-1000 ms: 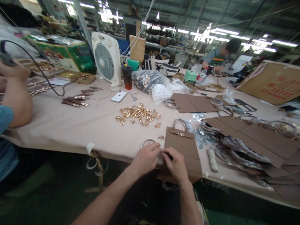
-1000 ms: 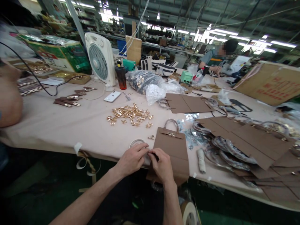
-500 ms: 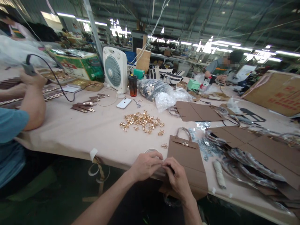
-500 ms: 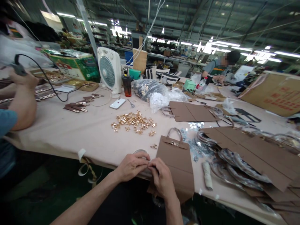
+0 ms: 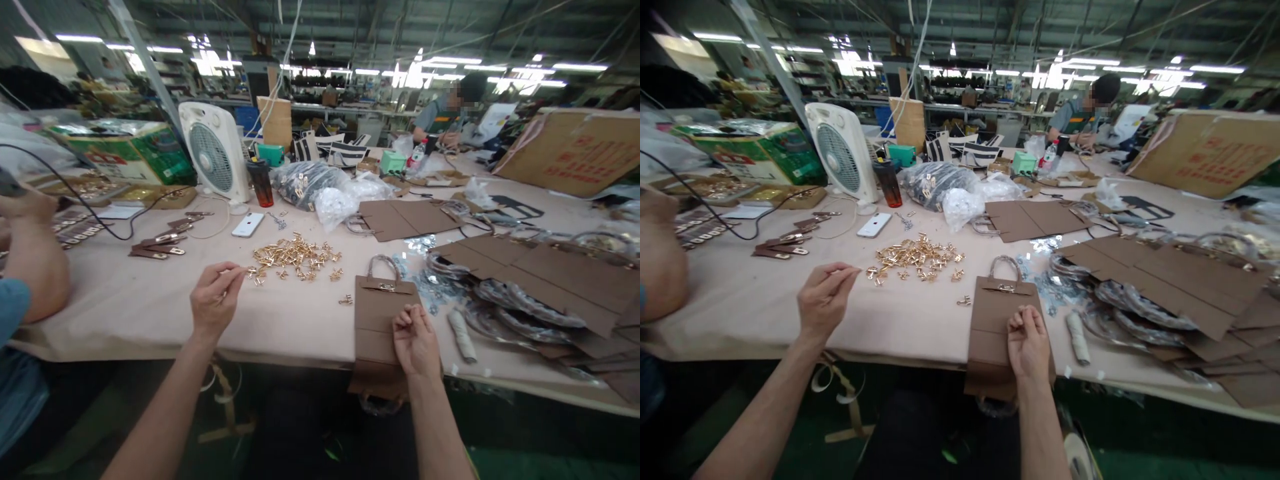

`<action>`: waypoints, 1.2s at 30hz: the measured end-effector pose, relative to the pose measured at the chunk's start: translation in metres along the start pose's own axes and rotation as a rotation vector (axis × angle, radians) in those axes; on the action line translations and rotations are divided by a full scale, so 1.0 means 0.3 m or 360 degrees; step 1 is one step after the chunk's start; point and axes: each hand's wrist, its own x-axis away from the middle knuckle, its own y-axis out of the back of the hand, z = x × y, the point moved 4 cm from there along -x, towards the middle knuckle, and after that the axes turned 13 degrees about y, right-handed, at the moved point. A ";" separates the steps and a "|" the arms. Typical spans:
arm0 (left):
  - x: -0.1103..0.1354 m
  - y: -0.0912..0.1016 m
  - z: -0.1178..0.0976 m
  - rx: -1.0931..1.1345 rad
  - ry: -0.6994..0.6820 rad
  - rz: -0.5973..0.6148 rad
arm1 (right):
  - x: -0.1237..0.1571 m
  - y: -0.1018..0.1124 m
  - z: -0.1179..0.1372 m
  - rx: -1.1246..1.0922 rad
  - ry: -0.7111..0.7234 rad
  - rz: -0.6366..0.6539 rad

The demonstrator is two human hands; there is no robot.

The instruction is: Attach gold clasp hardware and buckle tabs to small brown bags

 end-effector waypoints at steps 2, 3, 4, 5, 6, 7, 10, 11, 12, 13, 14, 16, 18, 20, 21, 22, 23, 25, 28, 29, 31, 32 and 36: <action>0.001 0.013 0.080 -0.0294 -0.0098 0.0021 | -0.009 0.002 0.001 -0.0120 -0.0066 -0.0055; 0.012 0.009 0.115 -0.0418 -0.0143 0.0100 | -0.010 0.000 0.002 -0.0141 -0.0074 -0.0062; 0.029 0.001 0.147 -0.0521 -0.0180 0.0210 | -0.008 -0.002 0.003 -0.0148 -0.0075 -0.0061; 0.048 -0.009 0.173 -0.0599 -0.0206 0.0328 | -0.006 -0.003 0.004 -0.0150 -0.0071 -0.0056; 0.066 -0.018 0.194 -0.0648 -0.0215 0.0434 | -0.004 -0.005 0.004 -0.0150 -0.0067 -0.0051; 0.083 -0.027 0.211 -0.0674 -0.0206 0.0530 | -0.002 -0.005 0.005 -0.0151 -0.0063 -0.0050; 0.108 -0.039 0.237 -0.0618 -0.0100 0.0725 | -0.002 -0.003 0.005 -0.0169 -0.0059 -0.0058; 0.109 -0.040 0.240 -0.0580 -0.0059 0.0780 | -0.003 -0.002 0.006 -0.0180 -0.0061 -0.0063; 0.107 -0.040 0.243 -0.0547 -0.0010 0.0835 | -0.004 0.000 0.006 -0.0193 -0.0065 -0.0070; 0.101 -0.039 0.245 -0.0522 0.0054 0.0880 | -0.005 0.002 0.006 -0.0206 -0.0072 -0.0076; 0.093 -0.037 0.244 -0.0508 0.0127 0.0915 | -0.006 0.004 0.006 -0.0219 -0.0080 -0.0082; 0.071 -0.038 0.226 -0.0525 0.0264 0.0899 | -0.007 0.007 0.005 -0.0247 -0.0095 -0.0094; 0.051 -0.057 0.164 -0.0534 0.0281 0.0775 | -0.006 0.006 0.002 -0.0270 -0.0108 -0.0097; 0.052 -0.113 0.055 -0.0444 0.0177 0.0684 | -0.005 0.003 0.001 -0.0283 -0.0112 -0.0101; 0.066 -0.160 -0.011 -0.0334 0.0116 0.0732 | -0.006 0.002 0.001 -0.0283 -0.0112 -0.0103; 0.088 -0.217 -0.078 -0.0194 0.0087 0.0834 | -0.006 0.001 0.001 -0.0277 -0.0110 -0.0102; 0.115 -0.279 -0.145 -0.0040 0.0065 0.0953 | -0.007 0.000 0.002 -0.0263 -0.0105 -0.0096; 0.174 -0.401 -0.266 0.0175 0.0018 0.1172 | -0.010 0.004 0.006 -0.0197 -0.0084 -0.0060; 0.237 -0.547 -0.381 0.0222 0.0002 0.1306 | -0.014 0.015 0.015 -0.0036 -0.0026 0.0021; 0.250 -0.581 -0.404 0.0251 0.0020 0.1323 | -0.015 0.019 0.017 0.0005 -0.0010 0.0041; 0.265 -0.629 -0.439 0.0409 0.0111 0.1310 | -0.015 0.024 0.019 0.0045 0.0010 0.0063; 0.272 -0.647 -0.453 0.0542 0.0202 0.1293 | -0.014 0.024 0.018 0.0042 0.0012 0.0063; 0.331 -0.717 -0.513 0.1478 0.1062 0.1341 | -0.009 0.013 0.007 -0.0048 -0.0024 -0.0020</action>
